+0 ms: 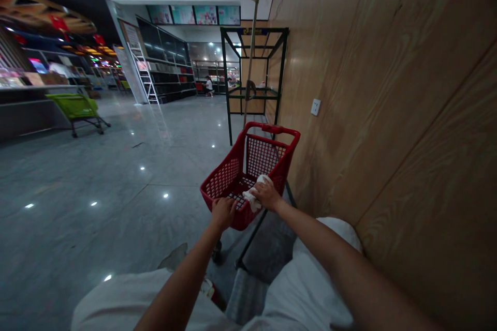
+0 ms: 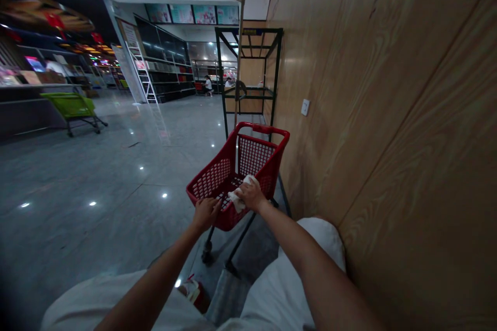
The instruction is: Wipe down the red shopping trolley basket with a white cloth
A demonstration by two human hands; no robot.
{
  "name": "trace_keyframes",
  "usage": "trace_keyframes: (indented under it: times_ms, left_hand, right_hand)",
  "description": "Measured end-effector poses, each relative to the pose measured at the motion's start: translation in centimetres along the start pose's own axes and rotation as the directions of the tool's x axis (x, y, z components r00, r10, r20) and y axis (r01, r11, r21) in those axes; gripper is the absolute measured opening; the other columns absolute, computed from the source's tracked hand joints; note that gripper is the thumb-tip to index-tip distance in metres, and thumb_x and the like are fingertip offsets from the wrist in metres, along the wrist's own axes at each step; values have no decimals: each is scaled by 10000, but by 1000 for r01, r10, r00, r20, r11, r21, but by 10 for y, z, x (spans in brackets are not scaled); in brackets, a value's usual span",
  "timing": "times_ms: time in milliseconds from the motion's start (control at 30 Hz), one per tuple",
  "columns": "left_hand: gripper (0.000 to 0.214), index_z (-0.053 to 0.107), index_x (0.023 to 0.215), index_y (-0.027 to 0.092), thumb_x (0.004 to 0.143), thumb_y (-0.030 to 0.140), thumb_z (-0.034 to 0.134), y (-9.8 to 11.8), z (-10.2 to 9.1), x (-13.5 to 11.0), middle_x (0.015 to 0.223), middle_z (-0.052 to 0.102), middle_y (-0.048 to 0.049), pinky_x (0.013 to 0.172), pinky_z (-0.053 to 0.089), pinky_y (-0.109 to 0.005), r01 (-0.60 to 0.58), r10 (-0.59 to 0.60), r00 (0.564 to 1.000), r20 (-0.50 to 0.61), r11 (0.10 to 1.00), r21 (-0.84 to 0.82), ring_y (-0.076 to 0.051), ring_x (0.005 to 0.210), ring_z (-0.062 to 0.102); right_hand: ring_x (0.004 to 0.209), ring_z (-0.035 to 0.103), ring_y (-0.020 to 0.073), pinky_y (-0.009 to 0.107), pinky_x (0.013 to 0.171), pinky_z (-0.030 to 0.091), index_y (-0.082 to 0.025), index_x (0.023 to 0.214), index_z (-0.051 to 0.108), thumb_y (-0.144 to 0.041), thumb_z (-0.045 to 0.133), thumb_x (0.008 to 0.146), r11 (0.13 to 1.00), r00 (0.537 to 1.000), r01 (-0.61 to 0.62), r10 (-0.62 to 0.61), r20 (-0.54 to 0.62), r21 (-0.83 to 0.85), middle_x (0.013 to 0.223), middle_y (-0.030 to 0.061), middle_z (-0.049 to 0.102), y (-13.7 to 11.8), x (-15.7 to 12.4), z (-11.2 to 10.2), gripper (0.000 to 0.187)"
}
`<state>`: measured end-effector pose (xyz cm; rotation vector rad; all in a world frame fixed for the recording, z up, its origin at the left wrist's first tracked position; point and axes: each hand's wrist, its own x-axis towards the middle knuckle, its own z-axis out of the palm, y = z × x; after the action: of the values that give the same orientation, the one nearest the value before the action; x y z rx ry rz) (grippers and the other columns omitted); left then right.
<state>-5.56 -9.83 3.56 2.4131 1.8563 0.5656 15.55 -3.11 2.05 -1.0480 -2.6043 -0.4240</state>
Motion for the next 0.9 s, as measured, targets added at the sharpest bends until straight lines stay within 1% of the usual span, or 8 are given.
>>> trace_keyframes:
  times_ms: [100,200,333,500,600,667,767,900]
  left_hand:
    - [316,607,966,163,937,309,329,20,4,4,956,672,-96,852,394,-350,50,-52,999,14,995,81,-215,941,603]
    - [276,568,1031,121,918,241,346,25,13,2,962,664,-131,849,403,-364,137,-135,991,-27,981,137,-238,945,610]
    - [268,573,986,123,899,152,321,1,13,1,930,665,-131,845,410,-366,21,-31,998,59,988,156,-239,939,611]
    - [237,588,924,148,874,136,357,-30,1,5,873,674,-79,797,426,-337,-76,59,989,136,989,127,-211,847,618]
    - [249,584,925,151,880,140,339,-36,-1,2,908,667,-90,844,417,-340,-69,55,993,107,988,137,-216,904,605]
    - [256,580,947,149,880,140,333,-29,1,1,967,658,-110,907,395,-358,-30,22,998,54,988,153,-224,966,590]
    - [289,539,1108,137,870,200,389,-1,7,5,1149,606,-150,998,339,-409,38,-36,999,-14,990,134,-252,1105,533]
    - [597,372,1338,138,802,360,512,35,16,16,1372,442,-181,1058,243,-509,132,-134,991,18,988,81,-321,1276,374]
  right_hand:
    - [1066,502,226,524,1084,176,-255,1173,594,-211,450,922,998,998,-56,56,14,-22,1082,72,630,-20,16,-2,293]
    - [1041,513,225,510,1070,193,-253,1209,576,-196,437,921,999,999,1,1,45,-43,1079,75,635,-24,26,-7,324]
    - [995,534,212,461,1047,235,-252,1236,566,-159,453,899,995,993,70,-63,99,-67,1073,75,646,1,23,-18,367]
    - [1015,539,218,447,1065,204,-247,1175,619,-165,446,910,987,992,-80,93,90,-140,1074,77,659,44,8,-34,327]
    - [1027,542,218,454,1077,184,-269,1177,619,-171,430,920,978,982,-154,167,88,-144,1087,64,655,45,4,-34,333]
    - [1033,543,221,480,1076,177,-291,1196,604,-175,407,929,971,973,-197,210,93,-135,1089,51,651,34,6,-30,351]
    - [1039,539,226,513,1067,173,-319,1240,566,-192,376,947,970,971,-211,222,86,-121,1099,41,643,13,9,-24,372]
    - [1008,550,220,505,1032,222,-359,1332,474,-224,379,959,984,987,-136,145,72,-115,1082,44,641,-6,13,-25,408]
